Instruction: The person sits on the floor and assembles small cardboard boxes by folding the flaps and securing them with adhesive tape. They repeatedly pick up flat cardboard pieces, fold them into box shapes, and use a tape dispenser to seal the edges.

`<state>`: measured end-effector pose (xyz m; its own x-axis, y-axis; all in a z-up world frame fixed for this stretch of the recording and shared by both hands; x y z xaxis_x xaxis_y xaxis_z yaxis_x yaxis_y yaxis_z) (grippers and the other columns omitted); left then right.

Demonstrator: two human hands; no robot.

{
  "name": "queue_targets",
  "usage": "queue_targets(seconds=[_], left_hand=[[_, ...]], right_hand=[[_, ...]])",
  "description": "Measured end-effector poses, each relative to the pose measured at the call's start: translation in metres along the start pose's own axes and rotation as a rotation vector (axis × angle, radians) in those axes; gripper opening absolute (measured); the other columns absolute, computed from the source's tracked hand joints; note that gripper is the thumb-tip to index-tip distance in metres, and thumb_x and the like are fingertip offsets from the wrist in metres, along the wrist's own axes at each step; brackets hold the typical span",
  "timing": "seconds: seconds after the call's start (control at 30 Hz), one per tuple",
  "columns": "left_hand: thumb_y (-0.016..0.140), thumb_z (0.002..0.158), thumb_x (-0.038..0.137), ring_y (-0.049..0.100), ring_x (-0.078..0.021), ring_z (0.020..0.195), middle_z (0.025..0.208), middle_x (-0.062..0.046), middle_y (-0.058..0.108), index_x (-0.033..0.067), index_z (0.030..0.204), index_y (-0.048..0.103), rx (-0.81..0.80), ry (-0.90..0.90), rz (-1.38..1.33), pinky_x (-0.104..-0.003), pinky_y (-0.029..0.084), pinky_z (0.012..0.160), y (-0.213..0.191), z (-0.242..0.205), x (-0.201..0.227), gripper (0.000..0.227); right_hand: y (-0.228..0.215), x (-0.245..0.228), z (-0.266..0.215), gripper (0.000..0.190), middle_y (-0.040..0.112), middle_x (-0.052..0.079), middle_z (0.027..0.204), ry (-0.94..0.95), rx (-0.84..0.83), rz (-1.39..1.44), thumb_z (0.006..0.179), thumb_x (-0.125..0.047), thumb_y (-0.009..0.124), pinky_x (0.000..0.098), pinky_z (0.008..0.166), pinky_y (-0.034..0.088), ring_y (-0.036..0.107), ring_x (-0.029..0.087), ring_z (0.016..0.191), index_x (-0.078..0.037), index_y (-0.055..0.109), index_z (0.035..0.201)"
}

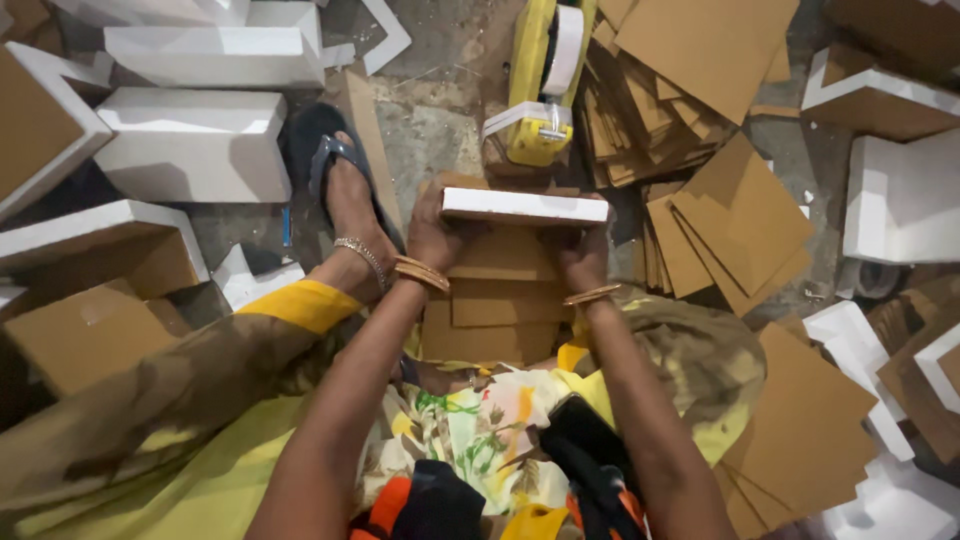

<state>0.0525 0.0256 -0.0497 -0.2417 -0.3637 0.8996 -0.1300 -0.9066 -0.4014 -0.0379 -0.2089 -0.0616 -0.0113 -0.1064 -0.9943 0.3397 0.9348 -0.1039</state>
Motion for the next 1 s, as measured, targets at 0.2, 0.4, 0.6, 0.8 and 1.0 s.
queue_targets(seconds=[0.2,0.4,0.6,0.8,1.0], left_hand=[[0.092,0.071,0.027,0.071,-0.0318,0.088,0.091,-0.012,0.071,0.0076,0.101,0.063,-0.088,-0.146,-0.056,-0.039,0.057,0.08,-0.009,0.007,0.006,0.046],[0.083,0.07,0.012,0.069,-0.0363,0.095,0.1,-0.013,0.072,0.0108,0.105,0.066,-0.382,0.187,0.174,-0.043,0.054,0.081,-0.032,0.032,0.028,0.039],[0.065,0.079,0.012,0.062,-0.0306,0.089,0.094,-0.011,0.061,0.0102,0.102,0.062,-0.268,0.479,0.773,-0.044,0.048,0.082,0.027,0.024,0.072,0.023],[0.061,0.084,0.013,0.059,-0.0269,0.094,0.096,-0.008,0.058,0.0109,0.1,0.06,-0.126,0.48,0.717,-0.041,0.043,0.082,0.036,0.013,0.084,0.016],[0.063,0.083,0.014,0.058,-0.0264,0.092,0.097,-0.007,0.058,0.0099,0.105,0.061,-0.117,0.538,0.735,-0.04,0.043,0.083,0.031,0.019,0.089,0.023]], right_hand=[[-0.001,-0.001,0.003,0.067,0.057,0.008,0.12,-0.06,-0.015,-0.071,0.084,-0.009,0.085,0.0335,0.1,0.05,0.058,0.02,0.113,-0.004,0.043,0.136],[-0.002,0.013,0.0,0.065,0.06,0.008,0.113,0.085,-0.031,-0.008,0.082,-0.016,0.09,0.0363,0.096,0.055,0.062,0.019,0.108,-0.005,0.045,0.127],[-0.003,-0.001,-0.002,0.068,0.056,0.008,0.117,-0.06,0.034,-0.166,0.082,-0.019,0.088,0.0341,0.097,0.05,0.057,0.019,0.109,-0.005,0.042,0.131],[-0.007,-0.006,-0.002,0.062,0.053,0.011,0.118,-0.189,0.068,-0.451,0.086,-0.018,0.089,0.0348,0.096,0.049,0.056,0.022,0.109,-0.004,0.047,0.13],[-0.006,-0.004,0.005,0.067,0.054,0.008,0.115,-0.081,0.087,-0.308,0.082,-0.023,0.089,0.0334,0.093,0.051,0.058,0.021,0.106,-0.005,0.046,0.13]])
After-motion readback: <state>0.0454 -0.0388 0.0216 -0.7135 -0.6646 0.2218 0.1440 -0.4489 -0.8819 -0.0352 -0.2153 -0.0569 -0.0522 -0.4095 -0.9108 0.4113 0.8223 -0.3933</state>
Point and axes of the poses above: each hand's wrist, its own z-axis towards the middle knuckle, its own y-axis out of the palm, x = y × z, the point moved 6 cm from there along z, towards the middle knuckle
